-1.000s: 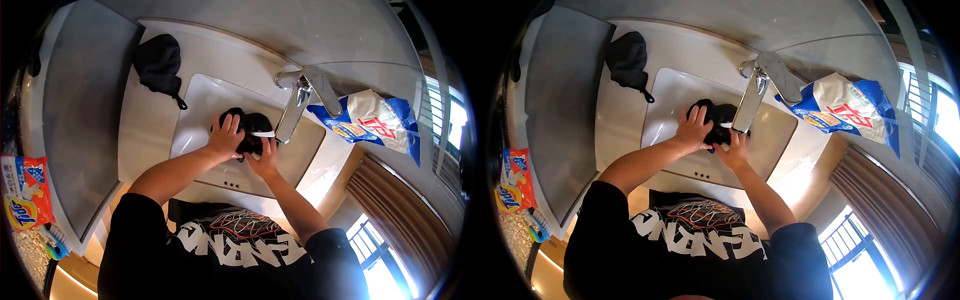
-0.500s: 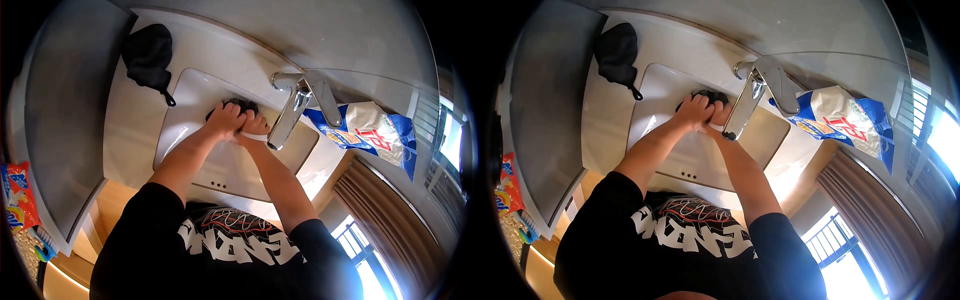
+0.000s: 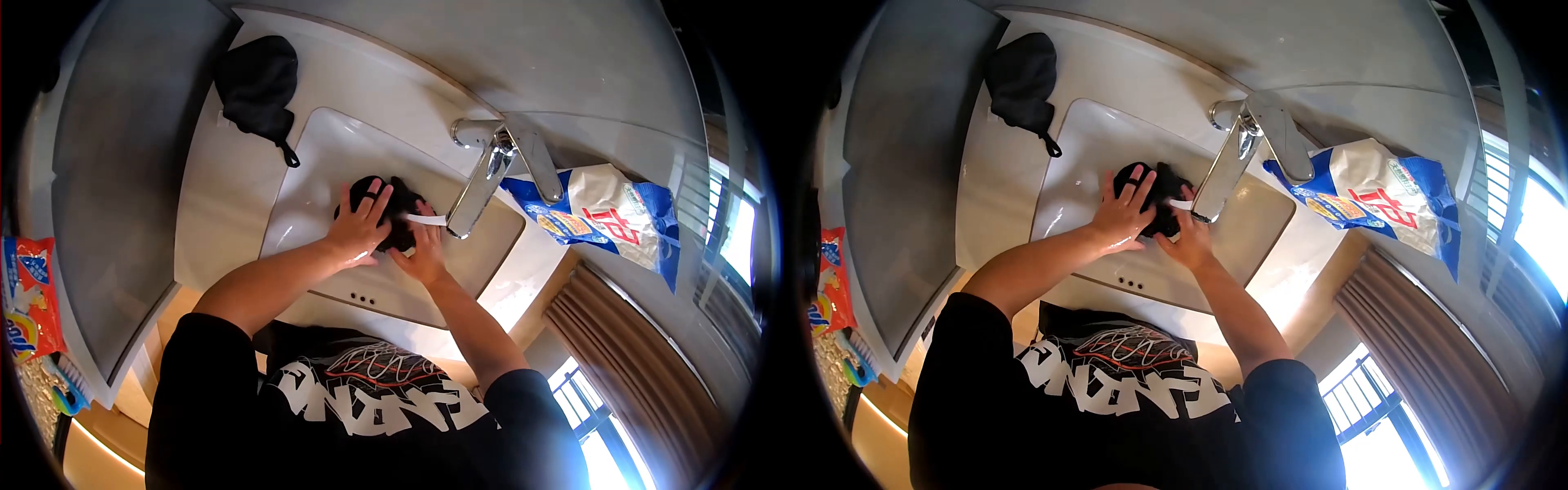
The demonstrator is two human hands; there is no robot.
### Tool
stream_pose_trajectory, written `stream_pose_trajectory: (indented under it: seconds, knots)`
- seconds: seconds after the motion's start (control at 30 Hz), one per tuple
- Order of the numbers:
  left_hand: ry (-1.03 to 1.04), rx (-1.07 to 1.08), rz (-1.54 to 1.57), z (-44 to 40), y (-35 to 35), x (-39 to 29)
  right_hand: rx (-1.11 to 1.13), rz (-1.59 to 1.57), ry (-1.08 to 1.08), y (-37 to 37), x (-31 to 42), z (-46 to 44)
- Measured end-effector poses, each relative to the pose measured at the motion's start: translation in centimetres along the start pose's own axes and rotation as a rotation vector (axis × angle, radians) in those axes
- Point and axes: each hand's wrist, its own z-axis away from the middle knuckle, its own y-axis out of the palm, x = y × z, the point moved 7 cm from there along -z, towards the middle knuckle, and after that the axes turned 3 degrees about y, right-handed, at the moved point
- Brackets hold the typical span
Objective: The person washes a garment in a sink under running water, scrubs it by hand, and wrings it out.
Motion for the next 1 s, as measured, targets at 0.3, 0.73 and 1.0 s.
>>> stream_pose_trajectory:
  seconds: [0.3,0.73,1.0]
  knots:
    - [0.165,0.158,-0.085,-4.3,3.8,2.4,-0.179,0.298,0.032,3.4,-2.4,-3.1]
    - [-0.123,-0.279,0.152,-7.1,3.3,5.2,-0.14,0.317,0.129,-0.6,-2.0,-6.4]
    - [-0.038,-0.029,-0.024,0.9,1.8,0.0,0.068,0.356,0.028,-1.1,2.6,0.9]
